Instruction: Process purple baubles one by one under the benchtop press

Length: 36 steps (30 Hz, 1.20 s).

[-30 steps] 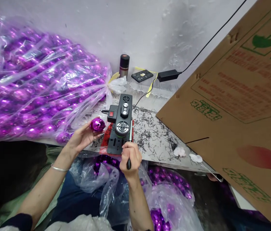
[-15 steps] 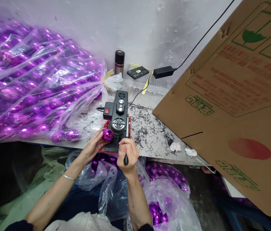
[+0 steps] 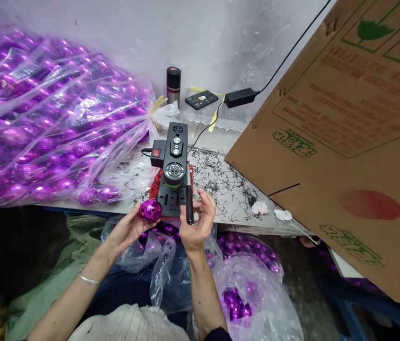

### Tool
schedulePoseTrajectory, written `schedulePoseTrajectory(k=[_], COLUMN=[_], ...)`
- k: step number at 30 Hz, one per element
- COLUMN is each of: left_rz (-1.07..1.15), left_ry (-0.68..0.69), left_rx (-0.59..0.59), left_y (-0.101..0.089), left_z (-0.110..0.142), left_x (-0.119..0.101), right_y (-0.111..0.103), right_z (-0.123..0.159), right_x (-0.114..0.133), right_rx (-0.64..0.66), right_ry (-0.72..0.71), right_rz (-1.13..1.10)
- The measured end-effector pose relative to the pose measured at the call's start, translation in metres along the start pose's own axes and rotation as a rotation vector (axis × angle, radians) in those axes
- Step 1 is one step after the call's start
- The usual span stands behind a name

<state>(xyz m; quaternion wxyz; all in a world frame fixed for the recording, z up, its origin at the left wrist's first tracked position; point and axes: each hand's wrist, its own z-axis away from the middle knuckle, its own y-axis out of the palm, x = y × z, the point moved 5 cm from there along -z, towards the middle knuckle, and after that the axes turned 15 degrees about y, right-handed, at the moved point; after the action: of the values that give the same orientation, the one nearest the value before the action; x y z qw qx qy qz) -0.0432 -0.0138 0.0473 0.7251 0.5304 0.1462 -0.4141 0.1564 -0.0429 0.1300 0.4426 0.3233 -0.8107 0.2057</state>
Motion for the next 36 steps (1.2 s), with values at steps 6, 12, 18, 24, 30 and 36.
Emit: schedulePoseTrajectory(k=[6, 12, 18, 24, 30, 36], left_rz=[-0.016, -0.149, -0.232, -0.242, -0.372, -0.634], left_ry=[0.076, 0.314, 0.36, 0.282, 0.539, 0.719], left_rx=[-0.01, -0.004, 0.02, 0.102, -0.044, 0.034], left_y=[-0.005, 0.009, 0.008, 0.005, 0.004, 0.033], left_z=[0.009, -0.007, 0.001, 0.03, -0.003, -0.046], left_x=[0.006, -0.011, -0.004, 0.022, 0.004, -0.028], right_y=[-0.027, -0.038, -0.023, 0.002, -0.008, -0.029], right_z=[0.051, 0.048, 0.034, 0.067, 0.093, 0.121], right_x=[-0.022, -0.003, 0.015, 0.022, 0.0, -0.032], right_rx=[0.055, 0.01, 0.117, 0.357, 0.274, 0.339], right_ry=[0.139, 0.006, -0.122, -0.215, -0.095, -0.002], right_rz=[0.057, 0.103, 0.127, 0.259, 0.307, 0.303])
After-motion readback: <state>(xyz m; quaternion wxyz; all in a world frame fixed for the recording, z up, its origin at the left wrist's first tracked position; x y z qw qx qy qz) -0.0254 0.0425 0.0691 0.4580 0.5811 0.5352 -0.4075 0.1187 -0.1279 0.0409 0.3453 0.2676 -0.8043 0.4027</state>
